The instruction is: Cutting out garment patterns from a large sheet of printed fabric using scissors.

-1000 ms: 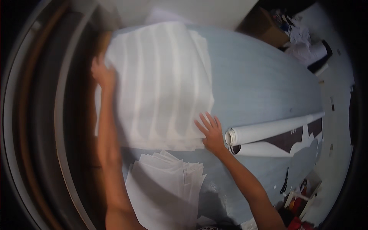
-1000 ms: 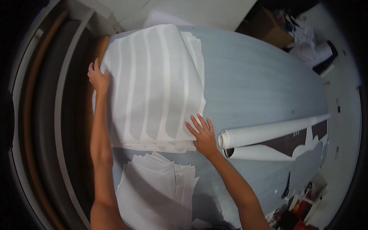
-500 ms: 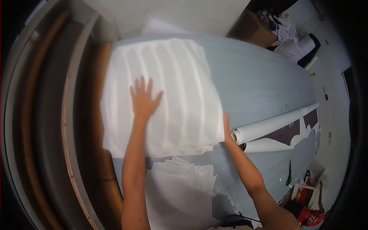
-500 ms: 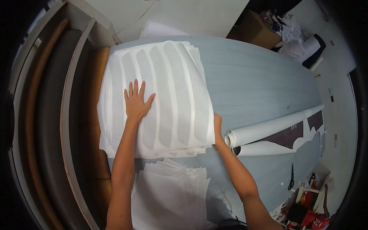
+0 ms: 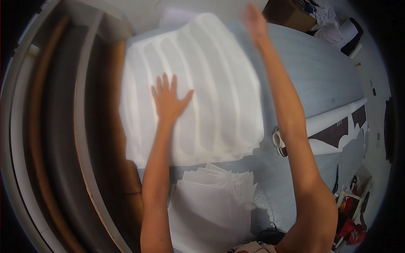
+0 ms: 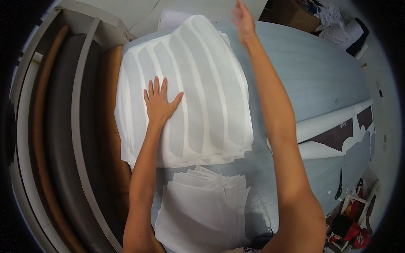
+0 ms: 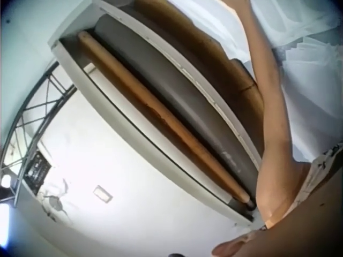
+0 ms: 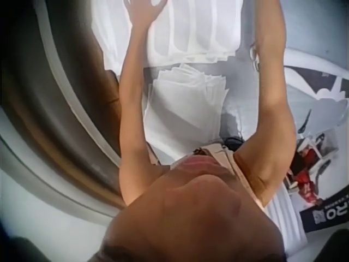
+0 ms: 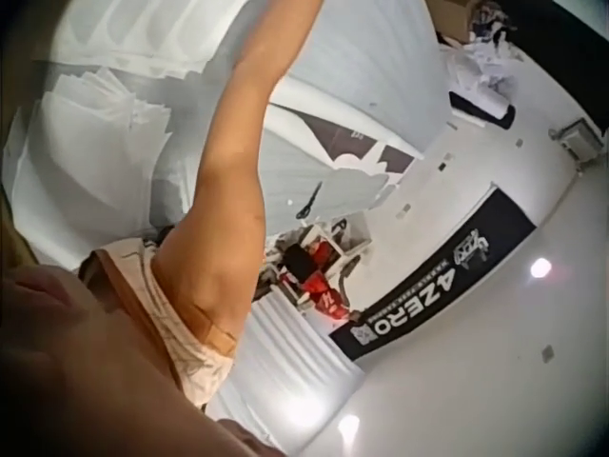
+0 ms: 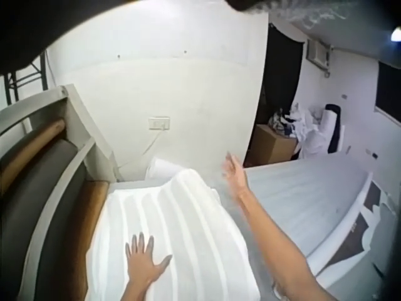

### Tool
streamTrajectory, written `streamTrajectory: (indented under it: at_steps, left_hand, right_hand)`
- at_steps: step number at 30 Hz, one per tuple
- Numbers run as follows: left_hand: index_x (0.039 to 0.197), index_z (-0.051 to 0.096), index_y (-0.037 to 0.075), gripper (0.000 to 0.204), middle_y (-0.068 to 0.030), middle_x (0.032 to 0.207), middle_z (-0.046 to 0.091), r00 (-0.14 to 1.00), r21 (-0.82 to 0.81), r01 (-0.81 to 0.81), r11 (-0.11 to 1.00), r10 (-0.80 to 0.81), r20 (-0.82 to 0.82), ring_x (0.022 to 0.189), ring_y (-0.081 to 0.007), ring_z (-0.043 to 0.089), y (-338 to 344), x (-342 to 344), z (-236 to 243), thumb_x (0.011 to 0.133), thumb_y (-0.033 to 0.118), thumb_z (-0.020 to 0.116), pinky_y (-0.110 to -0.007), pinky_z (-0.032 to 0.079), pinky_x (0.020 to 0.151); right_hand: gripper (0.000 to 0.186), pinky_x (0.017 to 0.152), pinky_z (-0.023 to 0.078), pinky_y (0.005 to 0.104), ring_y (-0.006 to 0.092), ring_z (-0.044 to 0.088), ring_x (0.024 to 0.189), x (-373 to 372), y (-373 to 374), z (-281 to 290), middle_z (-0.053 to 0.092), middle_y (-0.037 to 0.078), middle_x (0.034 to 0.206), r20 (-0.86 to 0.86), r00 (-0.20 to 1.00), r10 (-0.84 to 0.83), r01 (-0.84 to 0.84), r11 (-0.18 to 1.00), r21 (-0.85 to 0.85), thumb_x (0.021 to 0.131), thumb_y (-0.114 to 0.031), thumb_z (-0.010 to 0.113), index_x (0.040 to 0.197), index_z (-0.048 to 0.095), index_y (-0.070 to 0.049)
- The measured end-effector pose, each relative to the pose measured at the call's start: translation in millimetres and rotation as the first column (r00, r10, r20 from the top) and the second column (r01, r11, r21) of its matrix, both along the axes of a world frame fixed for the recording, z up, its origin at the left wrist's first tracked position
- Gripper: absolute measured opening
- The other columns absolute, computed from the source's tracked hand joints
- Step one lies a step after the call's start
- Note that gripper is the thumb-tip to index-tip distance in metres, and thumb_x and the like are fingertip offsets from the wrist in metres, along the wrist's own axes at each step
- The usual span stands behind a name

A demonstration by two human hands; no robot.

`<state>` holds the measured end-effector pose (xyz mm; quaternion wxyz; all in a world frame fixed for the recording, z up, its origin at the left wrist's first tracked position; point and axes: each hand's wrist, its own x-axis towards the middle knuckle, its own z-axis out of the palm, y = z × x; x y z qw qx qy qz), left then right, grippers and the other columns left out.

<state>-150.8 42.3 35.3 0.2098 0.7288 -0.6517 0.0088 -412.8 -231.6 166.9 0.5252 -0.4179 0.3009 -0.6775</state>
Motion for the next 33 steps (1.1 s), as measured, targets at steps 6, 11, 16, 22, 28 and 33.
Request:
streamTrajectory:
  at_steps: [6, 11, 16, 22, 28, 33]
  left_hand:
    - [0.152, 0.043, 0.014, 0.090, -0.0203, 0.161, 0.029, 0.995, 0.036, -0.037, 0.999, 0.033, 0.094, 0.152, -0.0389, 0.019, 29.7, 49.8, 8.8, 0.084, 0.070, 0.060, -0.058, 0.007, 0.122]
    - [0.151, 0.046, 0.015, 0.090, -0.0212, 0.160, 0.031, 1.000, -0.001, 0.009, 1.000, -0.009, 0.019, 0.151, -0.0396, 0.021, 3.7, -5.4, 2.4, 0.082, 0.070, 0.062, -0.059, 0.009, 0.121]
    - [0.151, 0.046, 0.015, 0.089, -0.0210, 0.159, 0.033, 0.999, -0.009, -0.011, 1.000, 0.011, 0.050, 0.150, -0.0401, 0.023, 10.1, 4.4, 3.7, 0.082, 0.070, 0.063, -0.058, 0.010, 0.121]
    - [0.150, 0.048, 0.019, 0.085, -0.0197, 0.158, 0.035, 0.995, 0.004, -0.036, 0.999, 0.036, 0.096, 0.149, -0.0397, 0.026, 19.0, 24.8, -0.1, 0.082, 0.067, 0.064, -0.058, 0.015, 0.120]
    - [0.144, 0.055, 0.020, 0.075, -0.0224, 0.151, 0.043, 0.980, -0.059, 0.004, 0.998, 0.008, 0.200, 0.143, -0.0380, 0.036, -2.7, 3.1, 0.2, 0.084, 0.063, 0.066, -0.057, 0.023, 0.116]
    - [0.142, 0.057, 0.018, 0.067, -0.0273, 0.136, 0.054, 0.930, 0.002, 0.096, 0.995, -0.091, 0.355, 0.130, -0.0407, 0.048, 2.0, -3.1, -10.7, 0.088, 0.058, 0.065, -0.054, 0.036, 0.104]
  right_hand:
    - [0.061, 0.120, 0.022, 0.0530, 0.0388, 0.039, 0.140, 100.4, 157.2, -58.7, 0.046, 0.019, 0.150, -0.910, 0.139, -0.390, -0.472, 0.782, -0.407, 0.092, -0.049, 0.064, 0.138, 0.058, -0.009]
    - [0.069, 0.119, 0.018, 0.0594, 0.0413, 0.035, 0.143, 12.0, 131.9, -139.9, 0.043, 0.023, 0.152, -0.878, -0.067, -0.474, -0.229, 0.864, -0.448, 0.092, -0.060, 0.056, 0.137, 0.058, -0.007]
    - [0.070, 0.120, 0.015, 0.0601, 0.0429, 0.032, 0.145, 27.4, 177.7, -132.7, 0.037, 0.025, 0.155, -0.904, -0.138, -0.403, -0.297, 0.888, -0.351, 0.093, -0.054, 0.060, 0.143, 0.051, -0.006]
    - [0.072, 0.120, 0.015, 0.0572, 0.0400, 0.022, 0.150, -5.0, 355.2, -115.4, 0.026, 0.021, 0.162, -0.993, -0.040, -0.108, -0.367, 0.926, -0.086, 0.094, -0.047, 0.060, 0.152, 0.040, -0.008]
    - [0.072, 0.117, 0.018, 0.0626, 0.0446, 0.023, 0.148, -147.3, 498.1, -95.5, 0.026, 0.021, 0.162, -0.966, -0.244, 0.086, -0.176, 0.976, 0.131, 0.094, -0.041, 0.061, 0.153, 0.038, -0.008]
    - [0.069, 0.116, 0.021, 0.0608, 0.0419, 0.026, 0.148, -166.4, 508.0, -108.7, 0.031, 0.021, 0.159, -0.991, -0.118, 0.069, -0.182, 0.979, 0.090, 0.093, -0.043, 0.061, 0.149, 0.043, -0.007]
